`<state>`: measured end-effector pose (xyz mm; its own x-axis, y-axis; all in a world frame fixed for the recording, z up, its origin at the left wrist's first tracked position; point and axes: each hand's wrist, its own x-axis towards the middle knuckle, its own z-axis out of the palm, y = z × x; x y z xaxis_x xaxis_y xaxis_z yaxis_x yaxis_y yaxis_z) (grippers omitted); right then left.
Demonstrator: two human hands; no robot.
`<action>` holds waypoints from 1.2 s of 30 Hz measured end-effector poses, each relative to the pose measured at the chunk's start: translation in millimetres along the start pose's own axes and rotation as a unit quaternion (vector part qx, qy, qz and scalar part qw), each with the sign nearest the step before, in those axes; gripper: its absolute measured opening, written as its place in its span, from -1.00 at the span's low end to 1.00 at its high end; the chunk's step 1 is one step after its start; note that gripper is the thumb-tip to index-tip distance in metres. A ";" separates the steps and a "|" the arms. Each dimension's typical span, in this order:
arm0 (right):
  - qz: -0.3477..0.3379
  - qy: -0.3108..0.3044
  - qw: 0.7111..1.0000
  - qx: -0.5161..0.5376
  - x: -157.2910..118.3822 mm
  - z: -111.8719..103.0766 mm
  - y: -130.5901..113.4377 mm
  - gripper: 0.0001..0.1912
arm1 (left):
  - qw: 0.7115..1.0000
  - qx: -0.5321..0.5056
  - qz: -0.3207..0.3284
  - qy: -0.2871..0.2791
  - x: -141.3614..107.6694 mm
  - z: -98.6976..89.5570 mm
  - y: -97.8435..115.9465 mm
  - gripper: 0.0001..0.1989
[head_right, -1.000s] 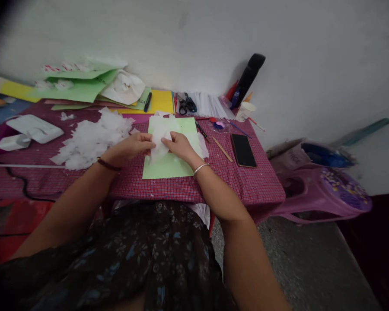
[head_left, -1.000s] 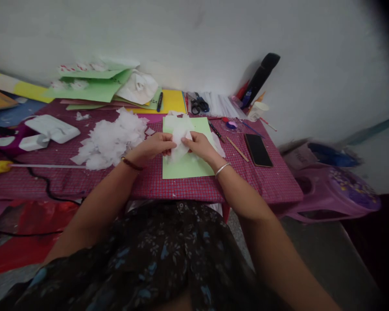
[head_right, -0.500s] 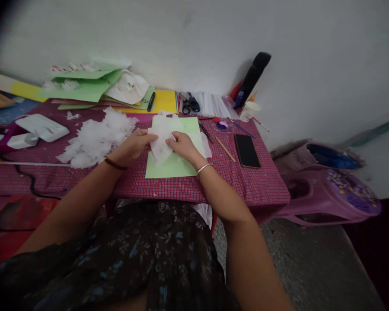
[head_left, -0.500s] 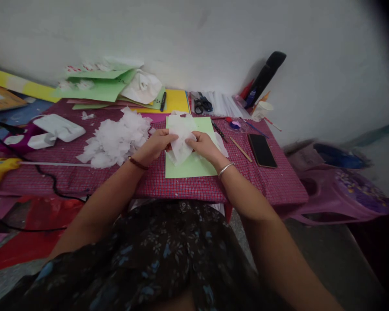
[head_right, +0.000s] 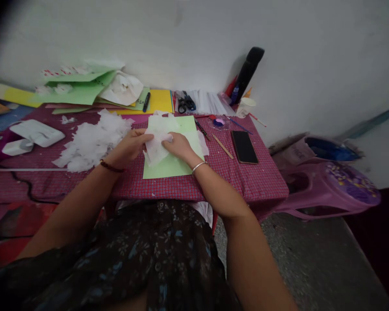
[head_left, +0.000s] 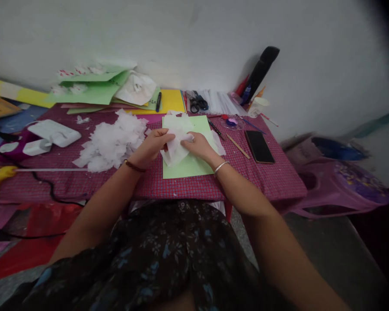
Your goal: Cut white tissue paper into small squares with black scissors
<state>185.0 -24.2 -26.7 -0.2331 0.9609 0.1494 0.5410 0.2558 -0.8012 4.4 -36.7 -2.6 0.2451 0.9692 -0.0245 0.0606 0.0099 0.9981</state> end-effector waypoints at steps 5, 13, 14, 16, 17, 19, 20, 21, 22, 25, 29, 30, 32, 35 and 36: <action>0.007 0.002 1.000 0.019 -0.8 -1.5 -2.9 -0.82 | 1.000 -0.008 -0.002 -0.002 0.7 -0.1 -1.6 -0.87; -0.005 0.009 0.998 -0.060 -2.5 -2.1 -7.5 -0.92 | 0.999 -0.041 0.011 -0.007 1.1 -2.2 -2.7 -0.89; -0.004 0.019 0.998 -0.058 -2.4 -2.7 -7.4 -0.91 | 0.998 -0.055 0.007 -0.005 1.8 -3.4 -3.2 -0.89; 0.008 0.031 0.999 -0.013 -2.1 -3.2 -7.3 -0.90 | 0.997 -0.082 0.003 0.001 3.4 -5.9 -4.9 -0.91; 0.020 0.028 0.999 0.031 -2.0 -3.0 -7.4 -0.88 | 0.996 -0.093 0.002 0.002 4.1 -6.8 -5.9 -0.92; 0.051 -0.001 0.990 0.129 -2.6 -1.6 -7.8 -0.80 | 0.994 -0.110 0.006 0.005 5.4 -7.6 -7.5 -0.93; 0.062 -0.023 0.984 0.167 -3.2 -0.7 -8.3 -0.77 | 0.993 -0.115 0.009 0.007 6.0 -7.4 -7.9 -0.94; 0.070 -0.048 0.978 0.191 -4.1 0.2 -8.9 -0.76 | 0.993 -0.118 0.013 0.010 6.6 -6.7 -7.9 -0.94; 0.074 -0.075 0.974 0.203 -5.1 1.0 -9.6 -0.77 | 0.992 -0.123 0.018 0.014 7.0 -5.7 -7.7 -0.94; 0.076 -0.125 0.970 0.195 -7.5 2.6 -12.0 -0.91 | 0.992 -0.111 0.047 0.038 7.4 -3.1 -5.1 -0.96; 0.080 -0.091 0.977 0.175 -6.2 3.2 -13.7 -0.88 | 0.995 -0.035 0.060 0.068 3.7 -3.9 -1.0 -0.85; 0.080 -0.080 0.978 0.174 -5.3 3.2 -13.6 -0.86 | 0.996 -0.009 0.053 0.065 2.2 -4.3 -0.6 -0.78; 0.077 -0.064 0.980 0.171 -3.9 3.4 -13.1 -0.85 | 0.997 0.052 0.036 0.042 -0.5 -3.5 -0.9 -0.63; 0.070 -0.056 0.982 0.167 -3.0 4.4 -11.7 -0.85 | 0.992 0.123 0.013 0.000 -3.3 3.4 -3.7 -0.53; 0.065 -0.054 0.984 0.160 -2.9 4.9 -11.2 -0.85 | 0.991 0.134 0.011 -0.005 -4.0 6.7 -4.7 -0.54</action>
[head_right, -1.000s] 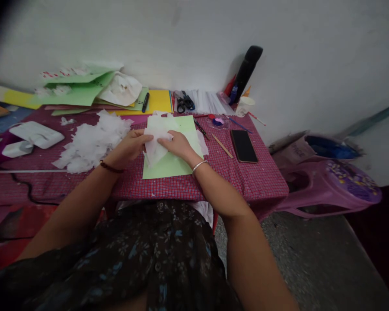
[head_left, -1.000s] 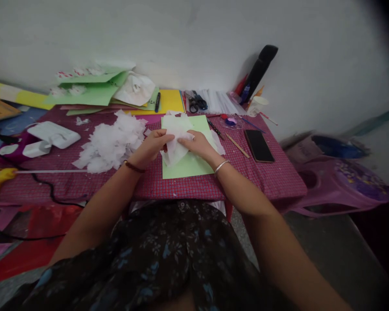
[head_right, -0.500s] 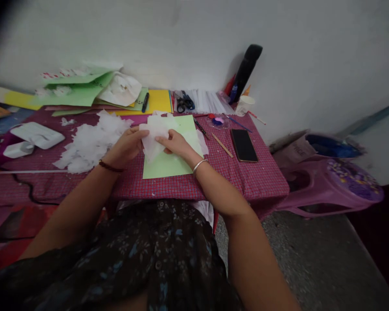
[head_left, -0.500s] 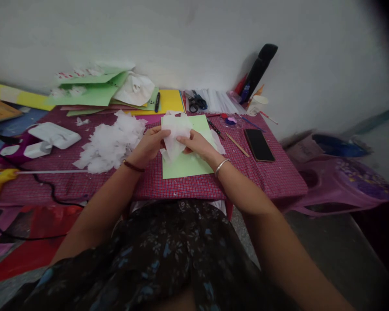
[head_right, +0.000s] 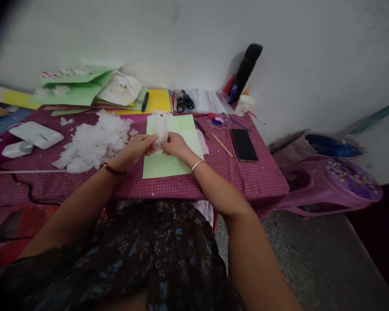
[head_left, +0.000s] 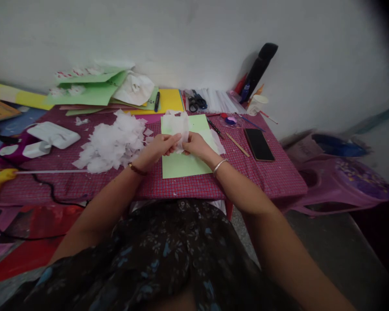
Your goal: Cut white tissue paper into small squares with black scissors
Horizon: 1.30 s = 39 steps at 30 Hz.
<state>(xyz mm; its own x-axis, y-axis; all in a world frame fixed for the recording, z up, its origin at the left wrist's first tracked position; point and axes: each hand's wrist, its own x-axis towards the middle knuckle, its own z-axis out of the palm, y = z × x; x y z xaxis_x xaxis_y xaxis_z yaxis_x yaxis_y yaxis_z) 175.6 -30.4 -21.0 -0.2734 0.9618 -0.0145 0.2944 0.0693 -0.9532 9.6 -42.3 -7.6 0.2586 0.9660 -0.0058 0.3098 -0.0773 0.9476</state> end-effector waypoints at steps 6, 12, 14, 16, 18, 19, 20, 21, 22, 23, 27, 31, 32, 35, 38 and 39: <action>-0.020 0.001 0.998 -0.053 1.0 3.0 4.1 -0.85 | 0.997 0.069 0.021 0.006 -3.6 12.5 0.3 -0.64; -0.036 0.002 0.992 -0.121 4.3 5.2 9.5 -0.89 | 0.991 0.125 0.041 0.022 2.5 9.2 -10.3 -0.70; -0.041 0.006 0.989 -0.140 5.0 3.7 10.6 -0.86 | 0.987 0.149 0.046 0.025 4.0 8.1 -12.0 -0.71; -0.043 0.014 0.986 -0.162 5.3 1.2 11.1 -0.84 | 0.985 0.165 0.047 0.033 4.2 7.3 -10.9 -0.71; -0.044 0.024 0.981 -0.186 5.2 -1.6 11.0 -0.83 | 0.981 0.182 0.049 0.043 3.4 6.6 -8.0 -0.68; -0.045 0.030 0.979 -0.199 5.1 -2.9 10.7 -0.82 | 0.980 0.188 0.050 0.048 2.8 6.3 -6.3 -0.67; -0.045 0.035 0.976 -0.211 4.8 -4.0 10.3 -0.80 | 0.978 0.193 0.050 0.053 2.2 6.0 -4.7 -0.66; -0.045 0.039 0.973 -0.224 4.5 -4.8 9.8 -0.78 | 0.977 0.201 0.051 0.057 1.5 5.7 -3.3 -0.65; -0.046 0.043 0.970 -0.236 4.0 -5.4 9.2 -0.77 | 0.975 0.210 0.053 0.060 0.9 5.4 -2.1 -0.65; -0.046 0.046 0.967 -0.248 3.5 -5.9 8.5 -0.75 | 0.972 0.218 0.054 0.063 0.5 4.9 -1.4 -0.64; -0.045 0.047 0.957 -0.283 1.4 -6.8 6.0 -0.74 | 0.968 0.230 0.063 0.072 0.8 1.8 -2.3 -0.64; -0.044 0.042 0.953 -0.295 1.5 -6.7 5.7 -0.81 | 0.978 0.191 0.058 0.068 3.4 -2.0 -7.4 -0.67; -0.042 0.043 0.954 -0.295 2.0 -6.4 6.3 -0.83 | 0.980 0.184 0.049 0.062 3.8 -2.4 -8.3 -0.68; -0.042 0.040 0.956 -0.288 3.6 -4.6 8.4 -0.77 | 0.986 0.160 0.027 0.044 3.6 -2.1 -8.0 -0.70; -0.052 0.023 0.953 -0.298 3.7 -2.7 9.2 -0.70 | 0.996 0.087 0.004 0.032 2.3 -0.4 -2.5 -0.70; -0.052 0.019 0.950 -0.306 3.1 -2.2 8.7 -0.68 | 0.998 0.054 -0.009 0.030 1.9 -0.1 0.0 -0.70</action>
<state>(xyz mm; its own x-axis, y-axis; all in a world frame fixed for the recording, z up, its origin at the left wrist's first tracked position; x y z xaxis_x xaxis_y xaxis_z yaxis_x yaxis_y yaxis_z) 179.3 -26.2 -28.7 -0.3013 0.9490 0.0926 0.7480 0.2955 -0.5942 10.1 -40.5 -7.6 0.1971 0.9804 -0.0003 0.4122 -0.0826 0.9074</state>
